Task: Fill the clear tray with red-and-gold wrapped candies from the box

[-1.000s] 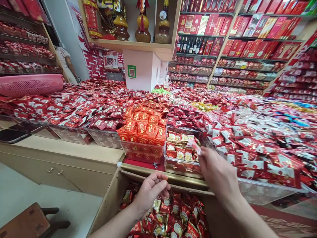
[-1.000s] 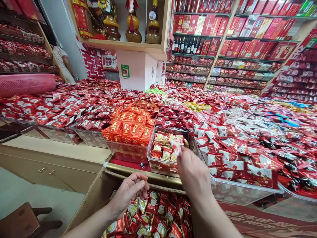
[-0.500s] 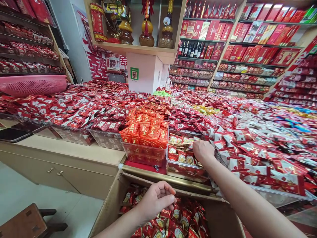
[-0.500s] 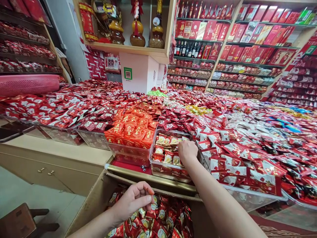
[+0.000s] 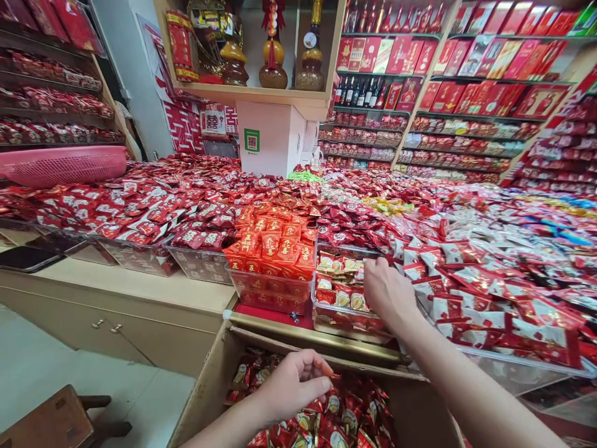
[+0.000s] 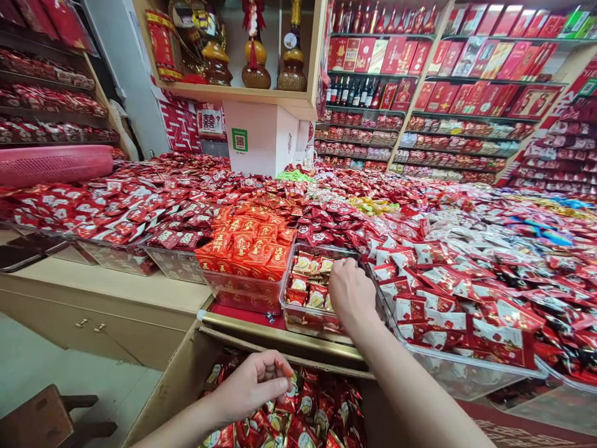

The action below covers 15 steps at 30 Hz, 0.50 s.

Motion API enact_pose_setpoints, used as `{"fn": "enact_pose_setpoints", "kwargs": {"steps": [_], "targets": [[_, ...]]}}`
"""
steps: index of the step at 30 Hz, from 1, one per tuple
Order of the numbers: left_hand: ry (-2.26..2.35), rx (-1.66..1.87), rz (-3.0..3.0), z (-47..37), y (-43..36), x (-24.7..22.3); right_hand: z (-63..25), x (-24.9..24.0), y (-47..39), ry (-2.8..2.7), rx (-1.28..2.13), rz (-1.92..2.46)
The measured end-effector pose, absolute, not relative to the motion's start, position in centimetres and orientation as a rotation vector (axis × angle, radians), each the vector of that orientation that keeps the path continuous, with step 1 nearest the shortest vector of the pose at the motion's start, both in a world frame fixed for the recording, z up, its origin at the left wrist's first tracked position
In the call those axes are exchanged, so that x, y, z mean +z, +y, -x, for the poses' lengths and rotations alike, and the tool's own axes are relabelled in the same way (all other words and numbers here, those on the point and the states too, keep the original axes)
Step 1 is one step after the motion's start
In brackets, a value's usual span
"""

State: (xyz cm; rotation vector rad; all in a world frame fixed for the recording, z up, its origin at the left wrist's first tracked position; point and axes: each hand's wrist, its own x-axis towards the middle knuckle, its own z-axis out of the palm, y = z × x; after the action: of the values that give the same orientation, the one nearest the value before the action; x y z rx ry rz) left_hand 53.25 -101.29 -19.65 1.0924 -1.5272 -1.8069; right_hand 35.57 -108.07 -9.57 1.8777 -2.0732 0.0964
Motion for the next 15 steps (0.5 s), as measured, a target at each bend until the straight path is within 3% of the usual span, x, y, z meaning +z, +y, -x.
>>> {"fn": "enact_pose_setpoints", "kwargs": {"steps": [4,8,11,15], "targets": [[-2.041,-1.532,-1.218,-54.1,-101.2,-20.3,-38.1,-9.5,-101.3,-1.946,0.111,-2.356],[-2.665,-1.085,-1.424,-55.3,-101.0,-21.9,-39.6,-15.5,-98.1,-1.929,-0.534,-2.949],[-2.932,-1.076,-1.543,-55.4,-100.9,-23.5,-39.9,-23.0,-98.1,-2.034,-0.945,-2.847],[-2.992,-1.224,-1.503,-55.2,-100.8,-24.9,-40.4,-29.9,-97.8,-2.053,-0.815,-2.780]]}}
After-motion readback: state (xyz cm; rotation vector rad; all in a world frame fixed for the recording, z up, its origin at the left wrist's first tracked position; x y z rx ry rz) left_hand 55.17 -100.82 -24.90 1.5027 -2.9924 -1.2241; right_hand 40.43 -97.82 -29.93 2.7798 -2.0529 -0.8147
